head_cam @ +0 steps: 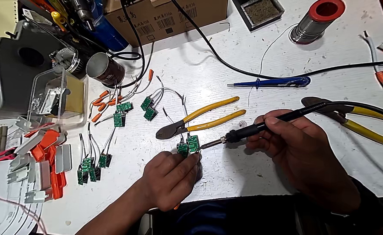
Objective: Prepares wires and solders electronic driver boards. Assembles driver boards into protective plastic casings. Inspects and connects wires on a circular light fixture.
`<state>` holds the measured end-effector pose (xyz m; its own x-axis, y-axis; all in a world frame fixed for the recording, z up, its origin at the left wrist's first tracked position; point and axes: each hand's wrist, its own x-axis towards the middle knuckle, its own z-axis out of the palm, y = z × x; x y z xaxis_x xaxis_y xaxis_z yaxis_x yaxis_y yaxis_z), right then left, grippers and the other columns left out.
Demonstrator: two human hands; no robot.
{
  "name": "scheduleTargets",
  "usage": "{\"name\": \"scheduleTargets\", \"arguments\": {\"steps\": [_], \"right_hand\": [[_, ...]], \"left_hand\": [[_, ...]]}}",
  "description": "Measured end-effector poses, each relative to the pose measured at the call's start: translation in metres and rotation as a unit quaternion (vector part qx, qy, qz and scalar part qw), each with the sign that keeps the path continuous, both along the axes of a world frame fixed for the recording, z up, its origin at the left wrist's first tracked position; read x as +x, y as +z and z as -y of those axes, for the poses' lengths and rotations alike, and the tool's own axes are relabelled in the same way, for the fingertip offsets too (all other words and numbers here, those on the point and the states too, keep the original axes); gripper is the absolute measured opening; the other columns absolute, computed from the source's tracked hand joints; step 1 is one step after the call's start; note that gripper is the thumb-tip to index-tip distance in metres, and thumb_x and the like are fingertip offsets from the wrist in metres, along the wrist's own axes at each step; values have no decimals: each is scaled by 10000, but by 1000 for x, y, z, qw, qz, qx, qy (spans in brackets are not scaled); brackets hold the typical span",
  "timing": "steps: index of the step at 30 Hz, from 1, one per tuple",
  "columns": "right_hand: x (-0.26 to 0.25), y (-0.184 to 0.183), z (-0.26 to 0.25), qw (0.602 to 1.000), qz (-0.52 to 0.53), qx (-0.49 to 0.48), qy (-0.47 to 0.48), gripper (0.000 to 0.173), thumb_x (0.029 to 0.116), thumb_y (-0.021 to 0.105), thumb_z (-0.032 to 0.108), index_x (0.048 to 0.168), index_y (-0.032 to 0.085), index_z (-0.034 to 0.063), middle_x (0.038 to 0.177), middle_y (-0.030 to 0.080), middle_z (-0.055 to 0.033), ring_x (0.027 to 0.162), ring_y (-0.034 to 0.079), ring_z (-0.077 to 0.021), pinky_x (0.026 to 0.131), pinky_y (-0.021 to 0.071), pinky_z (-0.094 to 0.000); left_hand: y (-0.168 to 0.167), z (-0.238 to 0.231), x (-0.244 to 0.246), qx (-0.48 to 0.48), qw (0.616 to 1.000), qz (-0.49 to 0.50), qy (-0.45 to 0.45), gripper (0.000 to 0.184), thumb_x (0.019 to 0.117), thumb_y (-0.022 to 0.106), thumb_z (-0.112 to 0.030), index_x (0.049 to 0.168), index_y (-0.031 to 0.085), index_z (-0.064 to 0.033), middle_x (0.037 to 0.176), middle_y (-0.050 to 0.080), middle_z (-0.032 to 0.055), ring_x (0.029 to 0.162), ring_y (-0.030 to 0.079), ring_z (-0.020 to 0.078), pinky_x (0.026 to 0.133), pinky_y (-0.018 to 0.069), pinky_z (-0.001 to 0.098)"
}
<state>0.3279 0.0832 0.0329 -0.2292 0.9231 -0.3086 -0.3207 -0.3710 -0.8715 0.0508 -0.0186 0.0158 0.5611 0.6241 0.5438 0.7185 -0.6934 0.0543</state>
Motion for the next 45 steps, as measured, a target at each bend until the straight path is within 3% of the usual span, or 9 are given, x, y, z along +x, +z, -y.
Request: {"name": "scheduleTargets", "arguments": {"steps": [45], "right_hand": [[0, 0, 0, 1000, -2, 1, 2, 148, 1052, 474, 157, 1051, 600, 79, 880, 703, -107, 695, 729, -198, 681, 660, -366]], "left_hand": [[0, -1, 1, 7, 1000, 4, 1, 71, 1009, 609, -138, 1039, 623, -76, 1067, 743, 113, 797, 639, 226, 696, 482, 340]]}}
